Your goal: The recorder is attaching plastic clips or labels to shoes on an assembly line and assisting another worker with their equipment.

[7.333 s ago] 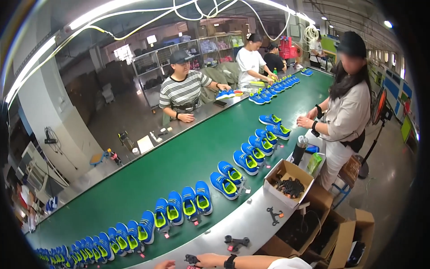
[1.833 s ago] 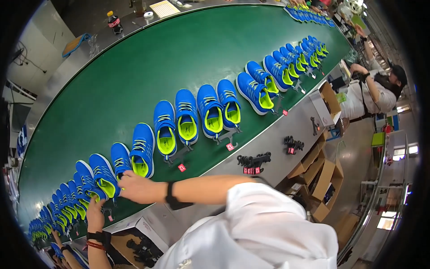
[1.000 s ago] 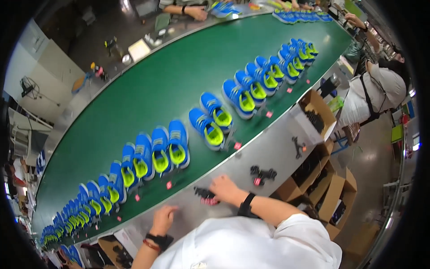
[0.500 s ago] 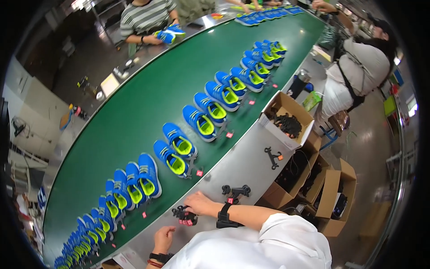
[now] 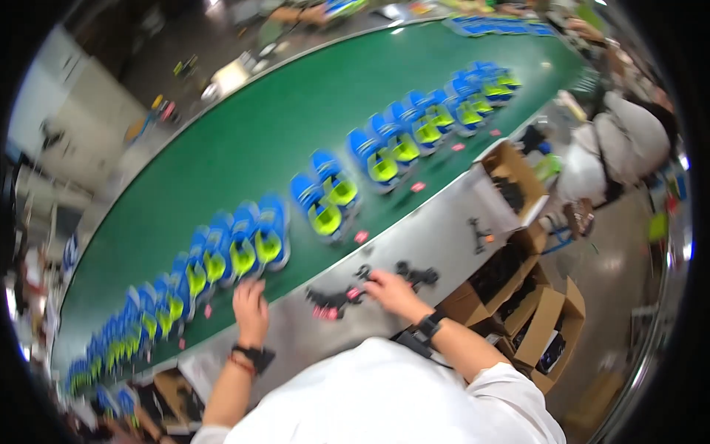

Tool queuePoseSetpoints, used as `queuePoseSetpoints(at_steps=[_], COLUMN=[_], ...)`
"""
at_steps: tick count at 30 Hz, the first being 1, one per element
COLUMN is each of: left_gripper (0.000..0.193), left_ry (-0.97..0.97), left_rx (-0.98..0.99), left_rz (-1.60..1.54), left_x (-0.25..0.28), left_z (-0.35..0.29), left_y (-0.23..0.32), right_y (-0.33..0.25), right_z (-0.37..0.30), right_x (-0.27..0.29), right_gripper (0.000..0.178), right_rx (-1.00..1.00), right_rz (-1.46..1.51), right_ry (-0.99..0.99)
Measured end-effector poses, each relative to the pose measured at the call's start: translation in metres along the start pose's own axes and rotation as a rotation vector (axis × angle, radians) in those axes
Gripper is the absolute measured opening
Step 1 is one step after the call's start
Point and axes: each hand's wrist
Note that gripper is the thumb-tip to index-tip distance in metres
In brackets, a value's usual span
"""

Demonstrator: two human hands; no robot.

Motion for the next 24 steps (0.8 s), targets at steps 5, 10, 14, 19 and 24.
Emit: queuePoseSetpoints(at_steps=[5,10,14,19,24], left_gripper=[0.037,0.044,0.051,0.055,0.052], left_ry=[-0.125,-0.077,-0.347,-0.555,-0.518], left_rx=[0.093,0.006,0.093,0.143,0.306], left_rz=[0.013,0.087,-0.055,0.304,0.337], left_x=[0.036,0.02,0.0,0.002,-0.003], left_z=[0.013,0.026,0.044,0.046,0.045], left_y=[-0.039,-0.067,-0.091,-0.085,-0.075], right_y=[0.002,0.015,0.025,0.03,0.039], right_z=[-0.013,-0.021,-0.021,-0.025,-0.024], right_x=[-0.036,-0.039,-0.048,-0.058,-0.061], right_gripper=[0.019,0.022,0.025,0.024,0.021], right_rx=[-0.033,0.053,0.17,0.189,0.153], right_rz=[0.009,-0.125,-0.192,-0.11,-0.105], right_ry=[-0.127,-0.123,-0.044,-0.042,0.005])
Point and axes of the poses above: each hand's wrist, its own z-axis towards the middle knuckle, its own x-axis out of the back of the hand, y = z × x
